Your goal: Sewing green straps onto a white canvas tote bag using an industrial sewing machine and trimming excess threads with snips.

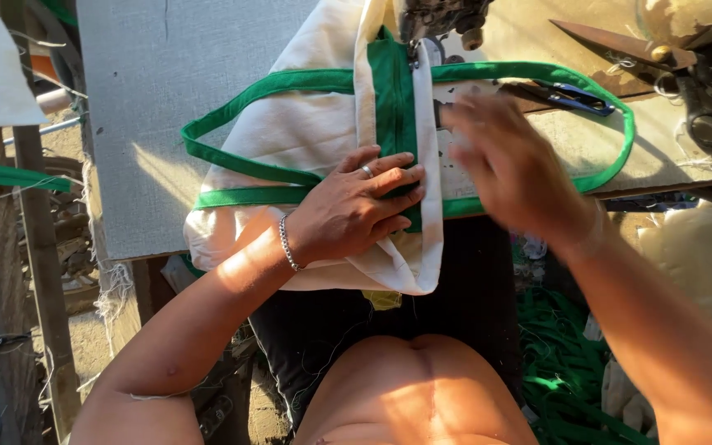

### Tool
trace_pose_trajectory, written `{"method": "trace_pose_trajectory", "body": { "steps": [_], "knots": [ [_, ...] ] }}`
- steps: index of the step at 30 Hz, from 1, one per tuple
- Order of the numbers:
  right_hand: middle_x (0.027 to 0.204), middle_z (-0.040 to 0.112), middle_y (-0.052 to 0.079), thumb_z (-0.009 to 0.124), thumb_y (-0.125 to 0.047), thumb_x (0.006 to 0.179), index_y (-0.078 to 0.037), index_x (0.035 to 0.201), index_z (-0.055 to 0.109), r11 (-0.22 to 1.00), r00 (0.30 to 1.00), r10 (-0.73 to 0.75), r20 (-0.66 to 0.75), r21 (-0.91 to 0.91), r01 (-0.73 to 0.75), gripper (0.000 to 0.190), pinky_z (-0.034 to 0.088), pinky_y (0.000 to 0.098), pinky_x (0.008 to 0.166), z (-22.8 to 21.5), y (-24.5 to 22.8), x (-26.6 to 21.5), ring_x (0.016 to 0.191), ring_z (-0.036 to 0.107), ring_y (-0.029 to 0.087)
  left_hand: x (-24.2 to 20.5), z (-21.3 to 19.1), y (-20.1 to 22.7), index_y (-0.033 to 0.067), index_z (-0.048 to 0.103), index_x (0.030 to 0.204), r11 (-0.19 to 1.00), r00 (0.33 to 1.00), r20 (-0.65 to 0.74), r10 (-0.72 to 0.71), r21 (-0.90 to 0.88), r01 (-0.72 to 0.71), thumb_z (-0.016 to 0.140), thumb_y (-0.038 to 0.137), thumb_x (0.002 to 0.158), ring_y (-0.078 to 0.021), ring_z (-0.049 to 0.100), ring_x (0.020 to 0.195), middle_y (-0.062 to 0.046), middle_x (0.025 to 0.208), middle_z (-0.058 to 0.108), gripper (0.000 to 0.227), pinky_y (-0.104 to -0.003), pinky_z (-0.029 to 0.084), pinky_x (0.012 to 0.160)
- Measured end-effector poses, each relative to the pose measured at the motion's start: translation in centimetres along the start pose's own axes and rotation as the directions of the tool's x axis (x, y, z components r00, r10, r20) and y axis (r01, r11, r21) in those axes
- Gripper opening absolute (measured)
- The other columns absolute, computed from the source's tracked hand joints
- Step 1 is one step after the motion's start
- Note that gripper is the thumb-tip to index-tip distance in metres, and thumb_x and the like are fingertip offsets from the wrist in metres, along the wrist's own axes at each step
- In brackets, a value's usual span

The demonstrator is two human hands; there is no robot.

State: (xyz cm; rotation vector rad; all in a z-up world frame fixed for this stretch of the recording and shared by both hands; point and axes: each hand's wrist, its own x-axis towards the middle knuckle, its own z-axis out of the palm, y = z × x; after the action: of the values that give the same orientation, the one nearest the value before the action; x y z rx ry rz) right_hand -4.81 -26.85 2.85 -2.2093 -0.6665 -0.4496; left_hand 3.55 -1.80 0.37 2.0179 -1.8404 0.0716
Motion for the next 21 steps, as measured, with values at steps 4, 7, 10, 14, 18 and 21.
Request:
{"method": "trace_pose_trajectory", "body": {
  "steps": [4,7,10,14,18,21],
  "knots": [
    [0.143,0.057,0.035,0.057,-0.006,0.108,0.008,0.148,0.053,0.916,0.972,0.187,0.143,-0.382,-0.12,0.043,0.035,0.0683,0.112,0.8,9.5,1.1,0.138,0.046,0.057,-0.1,0.0,-0.1,0.0102,0.066,0.133,1.0,1.0,-0.005,-0.017,0.007,0.017,0.069,0.03,0.102,-0.0279,0.051,0.14,-0.004,0.145,0.056,0.037,-0.051,0.034,0.115],
    [0.134,0.067,0.03,0.065,-0.005,0.104,0.007,0.143,0.06,0.896,0.975,0.153,0.161,-0.44,-0.067,0.041,0.03,0.0744,0.115,1.0,11.2,1.2,0.118,0.058,0.049,-0.3,-0.2,-0.3,0.0105,0.066,0.134,1.0,0.999,-0.028,-0.015,0.009,0.015,0.067,0.032,0.103,-0.0287,0.052,0.139,-0.005,0.144,0.057,0.037,-0.051,0.035,0.115],
    [0.135,0.065,0.031,0.057,-0.023,0.106,0.008,0.139,0.059,0.868,0.955,0.224,0.193,-0.486,-0.105,0.046,0.034,0.0752,0.113,0.9,8.4,1.2,0.11,0.066,0.046,-0.4,-0.2,-0.3,0.0107,0.064,0.135,1.0,1.0,-0.013,-0.015,0.0,0.015,0.067,0.032,0.103,-0.028,0.051,0.139,-0.004,0.144,0.055,0.039,-0.05,0.035,0.115],
    [0.145,0.063,0.027,0.054,-0.046,0.107,0.011,0.147,0.051,0.832,0.962,0.207,0.176,-0.55,-0.078,0.07,0.055,0.0521,0.09,1.1,8.1,0.1,0.117,0.068,0.043,-0.3,0.0,-0.8,0.0117,0.065,0.133,1.0,1.0,-0.004,-0.009,-0.022,0.009,0.071,0.033,0.097,-0.0275,0.052,0.137,-0.004,0.142,0.056,0.042,-0.049,0.034,0.115],
    [0.153,0.046,0.039,0.029,-0.068,0.101,0.005,0.156,0.039,0.833,0.922,0.311,0.232,-0.533,-0.147,0.092,0.026,0.0766,0.111,1.6,5.8,1.8,0.144,0.039,0.057,-0.6,0.5,-1.1,0.0111,0.068,0.132,0.999,0.999,-0.031,-0.011,-0.034,0.01,0.069,0.033,0.098,-0.0267,0.049,0.138,-0.006,0.145,0.057,0.04,-0.049,0.033,0.115],
    [0.155,0.044,0.038,0.059,-0.06,0.098,0.009,0.15,0.049,0.822,0.932,0.282,0.227,-0.559,-0.112,0.086,0.026,0.0771,0.11,1.7,5.9,2.1,0.151,0.028,0.049,-0.4,0.3,-1.2,0.0093,0.064,0.133,1.0,1.0,-0.024,-0.018,-0.024,0.017,0.067,0.034,0.099,-0.0266,0.046,0.141,-0.005,0.144,0.055,0.042,-0.049,0.032,0.114]
  ]
}}
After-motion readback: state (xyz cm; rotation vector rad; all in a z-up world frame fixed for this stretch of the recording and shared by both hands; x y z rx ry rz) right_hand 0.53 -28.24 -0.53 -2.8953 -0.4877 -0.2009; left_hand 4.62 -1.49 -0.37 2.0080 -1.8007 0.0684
